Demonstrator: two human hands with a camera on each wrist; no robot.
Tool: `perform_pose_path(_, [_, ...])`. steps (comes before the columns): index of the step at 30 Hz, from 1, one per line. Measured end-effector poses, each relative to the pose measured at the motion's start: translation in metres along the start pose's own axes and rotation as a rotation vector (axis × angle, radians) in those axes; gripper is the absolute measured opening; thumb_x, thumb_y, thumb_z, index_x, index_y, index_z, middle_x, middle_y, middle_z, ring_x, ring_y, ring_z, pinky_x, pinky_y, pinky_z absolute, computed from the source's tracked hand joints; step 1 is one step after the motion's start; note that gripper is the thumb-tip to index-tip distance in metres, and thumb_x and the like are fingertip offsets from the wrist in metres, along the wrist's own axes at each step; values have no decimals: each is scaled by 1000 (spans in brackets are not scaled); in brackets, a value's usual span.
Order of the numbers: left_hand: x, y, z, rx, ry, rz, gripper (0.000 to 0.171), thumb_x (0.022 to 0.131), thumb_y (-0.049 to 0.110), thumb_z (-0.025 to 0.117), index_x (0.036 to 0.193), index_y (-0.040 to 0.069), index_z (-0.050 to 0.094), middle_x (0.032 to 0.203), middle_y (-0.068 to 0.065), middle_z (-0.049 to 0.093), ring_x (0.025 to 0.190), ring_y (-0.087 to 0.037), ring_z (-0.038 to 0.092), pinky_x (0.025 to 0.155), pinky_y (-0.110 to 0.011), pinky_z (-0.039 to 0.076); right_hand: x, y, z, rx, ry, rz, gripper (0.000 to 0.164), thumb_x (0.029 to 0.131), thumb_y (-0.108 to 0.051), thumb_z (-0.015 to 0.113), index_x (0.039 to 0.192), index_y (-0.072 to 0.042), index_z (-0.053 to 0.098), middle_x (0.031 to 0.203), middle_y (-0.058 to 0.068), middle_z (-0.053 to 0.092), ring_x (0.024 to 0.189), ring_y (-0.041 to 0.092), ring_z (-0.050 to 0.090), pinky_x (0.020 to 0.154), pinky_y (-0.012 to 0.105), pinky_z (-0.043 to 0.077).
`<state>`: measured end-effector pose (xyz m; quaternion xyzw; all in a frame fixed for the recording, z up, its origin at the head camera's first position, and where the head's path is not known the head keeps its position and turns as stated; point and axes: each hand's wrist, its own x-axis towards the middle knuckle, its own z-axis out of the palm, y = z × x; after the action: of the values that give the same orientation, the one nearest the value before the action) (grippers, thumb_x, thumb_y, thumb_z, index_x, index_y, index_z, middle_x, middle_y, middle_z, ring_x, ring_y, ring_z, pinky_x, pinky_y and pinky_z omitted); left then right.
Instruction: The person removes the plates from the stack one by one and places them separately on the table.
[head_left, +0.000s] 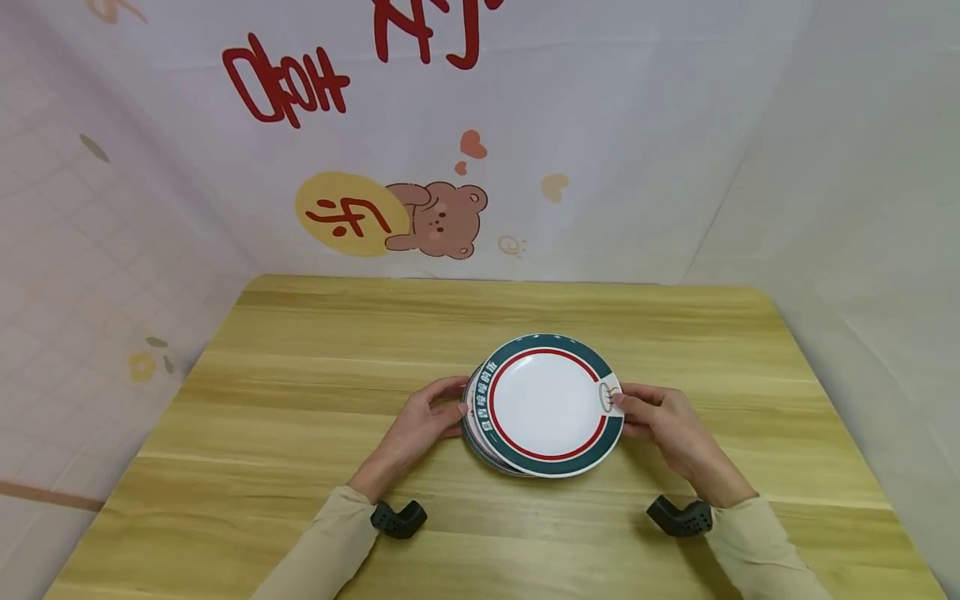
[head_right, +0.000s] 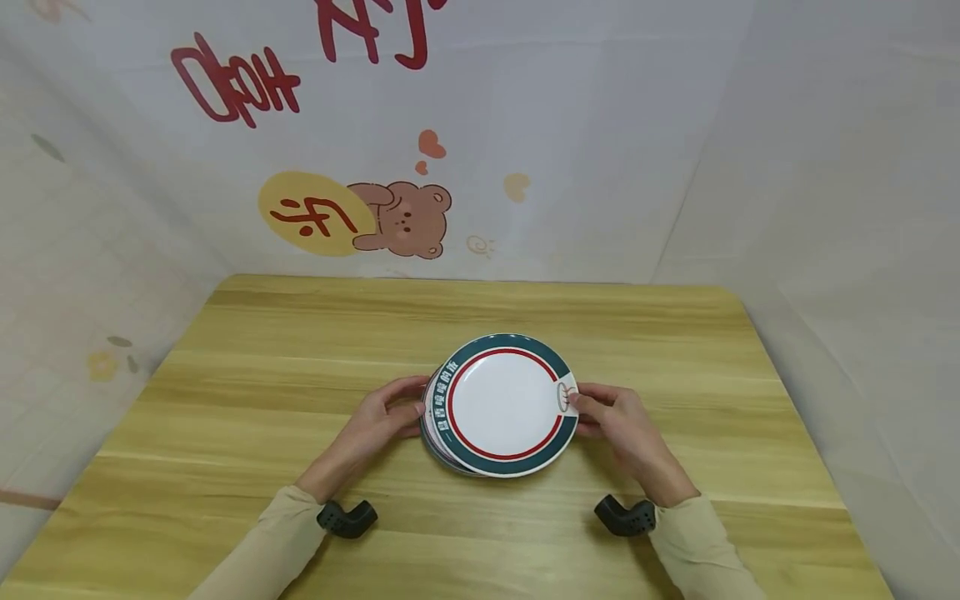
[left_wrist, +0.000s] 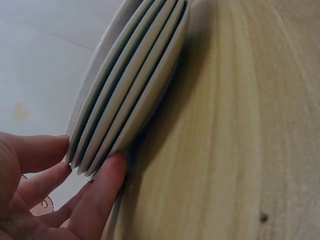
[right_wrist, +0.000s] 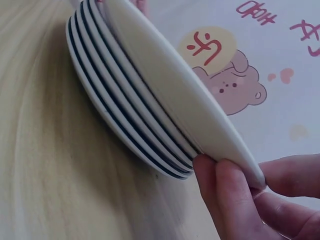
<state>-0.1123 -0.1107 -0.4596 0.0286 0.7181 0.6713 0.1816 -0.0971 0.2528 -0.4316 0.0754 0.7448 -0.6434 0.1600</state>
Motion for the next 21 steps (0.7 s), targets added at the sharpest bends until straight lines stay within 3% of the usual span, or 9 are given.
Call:
perform_pose_path(10, [1,0,2,5,27,-12,47,102,5,63,149,5,54,145,-20,54,119,-30,65,89,-37,62,-4,0,-11,41,30,-6,59,105,-23,64,145,16,47,118,8,68,92,11,69,85,23,61])
perform_pose_path(16, [1,-1,2,-1,21,-4,47,102,4,62,148,2,53,146,-22,53,120,-31,64,88,-35,62,-5,2,-22,135,61,2,59,104,-20,65,143,18,46,106,-2,70,91,8,69,84,21,60])
perform_pose_path(18, [2,-2,1,-4,19,0,47,102,3,62,148,2,53,146,-22,53,120,-30,65,88,-35,62,-6,3,-27,175,65,7,53,103,-19,67,140,15,52,104,-4,71,90,7,69,83,21,60])
perform_pose_path(21, [2,-2,1,-10,11,2,48,102,3,62,149,1,52,146,-23,52,119,-30,65,89,-35,62,-7,4,-34,232,64,10,30,102,-17,68,126,1,69,101,-4,73,88,7,70,81,20,60])
